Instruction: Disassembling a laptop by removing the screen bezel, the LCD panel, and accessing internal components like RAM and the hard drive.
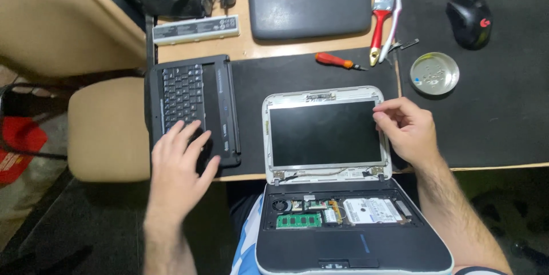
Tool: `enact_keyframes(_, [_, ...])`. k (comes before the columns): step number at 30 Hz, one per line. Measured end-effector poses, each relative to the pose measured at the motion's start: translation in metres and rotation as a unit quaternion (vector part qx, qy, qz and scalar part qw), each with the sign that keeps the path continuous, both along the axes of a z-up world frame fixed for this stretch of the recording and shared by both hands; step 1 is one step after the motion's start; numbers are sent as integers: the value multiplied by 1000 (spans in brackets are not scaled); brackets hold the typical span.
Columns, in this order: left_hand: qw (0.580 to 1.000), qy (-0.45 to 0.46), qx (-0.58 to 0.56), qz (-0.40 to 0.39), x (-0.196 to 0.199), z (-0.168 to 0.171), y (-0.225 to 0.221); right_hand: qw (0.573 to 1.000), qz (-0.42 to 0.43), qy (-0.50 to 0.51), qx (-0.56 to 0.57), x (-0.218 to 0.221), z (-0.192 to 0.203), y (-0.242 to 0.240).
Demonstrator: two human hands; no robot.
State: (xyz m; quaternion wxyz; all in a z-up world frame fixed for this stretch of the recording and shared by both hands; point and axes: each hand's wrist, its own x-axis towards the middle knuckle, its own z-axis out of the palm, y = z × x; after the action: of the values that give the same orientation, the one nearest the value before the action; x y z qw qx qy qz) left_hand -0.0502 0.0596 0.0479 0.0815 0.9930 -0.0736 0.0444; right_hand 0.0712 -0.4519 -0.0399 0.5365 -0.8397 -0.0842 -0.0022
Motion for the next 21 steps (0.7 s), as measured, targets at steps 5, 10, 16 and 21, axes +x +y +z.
enact_keyframes(5, [1000,10,3,-30,-27,7,28,1000,-8,3,-10,0,-5,0])
enact_keyframes(10, [999,-7,23,-49,-30,-10,42,1000,-7,-8,-16,1,-6,-2])
enact_keyframes(16, [996,-47,16,-71,-32,-17,46,1000,-4,-8,-29,2,-7,-3])
enact_keyframes(21, [996,-59,7,-67,-21,-24,50,999,-14,-1,-40,2,-6,-2])
